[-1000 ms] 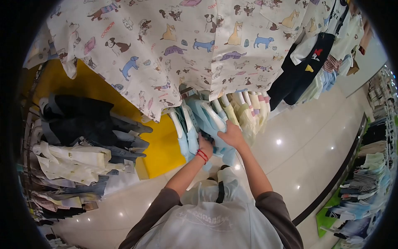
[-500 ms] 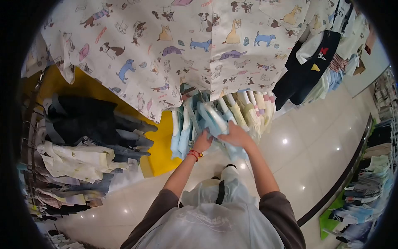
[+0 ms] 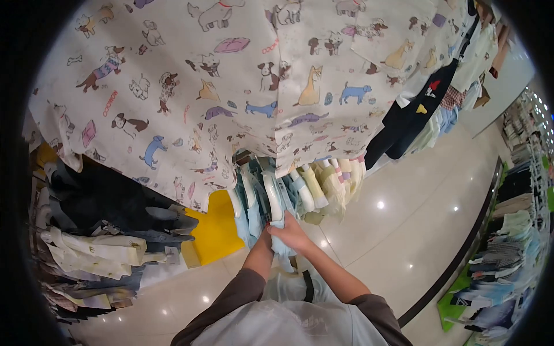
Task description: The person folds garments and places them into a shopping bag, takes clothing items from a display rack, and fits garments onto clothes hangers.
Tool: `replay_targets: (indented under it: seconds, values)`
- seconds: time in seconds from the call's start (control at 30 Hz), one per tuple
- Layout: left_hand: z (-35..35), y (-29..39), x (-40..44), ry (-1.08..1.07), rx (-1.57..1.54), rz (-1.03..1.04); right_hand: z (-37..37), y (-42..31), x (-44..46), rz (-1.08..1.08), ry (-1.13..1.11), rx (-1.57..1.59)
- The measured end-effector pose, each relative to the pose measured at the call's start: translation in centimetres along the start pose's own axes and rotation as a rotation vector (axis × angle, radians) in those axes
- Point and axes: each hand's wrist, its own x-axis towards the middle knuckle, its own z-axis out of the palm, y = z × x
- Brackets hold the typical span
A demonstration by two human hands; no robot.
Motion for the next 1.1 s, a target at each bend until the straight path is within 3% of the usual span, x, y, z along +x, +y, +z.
replay_targets:
  seconds: [0.03,0.23,0.33,0.37,0.4,0.5,0.6,0.7,0.8,0.9,1.1]
  values:
    - [-0.2,-1.2,0.0,0.004,0.001,-0.017,-0.3,2.1,1.2,-0.094,-0.034,0.053]
    - [-1.7,-7.3,-1.3,0.039,0.049,-0.097,-2.4,4.7,4.6,-0.285,-0.044,-0.421]
    - [-3.4,-9.9,-3.7,0.053,0.18,-0.126,-3.1,5.2,5.8,-0.227,0.057,-0.627]
    - [-3.9,-10.2,-4.7,0.058,0.252,-0.118,-3.7,5.3,6.5,-0.375,0.073,-0.653]
    - [-4.1,-10.2,-5.8,0.062,0.318,-0.09,-4.2,5.1,6.9,-0.356,0.095,-0.664]
    - [-3.4,-6.7,-10.2,0.213,0.528,0.36,-4.4,3.9,7.0,-0.273,0.124,-0.66]
    - [1.2,1.4,-16.1,0.471,0.456,0.509,-3.5,3.9,7.2,-0.244,0.062,-0.57]
    - [3.3,5.5,-17.9,0.805,0.839,0.77,-2.4,4.2,7.6,-0.33,0.094,-0.544]
    - [4.0,7.8,-16.1,0.91,1.092,0.977,-1.6,4.0,7.7,-0.279,0.08,-0.479]
    - [6.2,9.3,-14.3,0.952,1.397,0.898,-1.8,5.0,8.3,-0.313,0.107,-0.479]
    - [6.8,8.8,-11.3,1.111,1.515,0.823,-2.7,5.0,8.7,-0.341,0.137,-0.559]
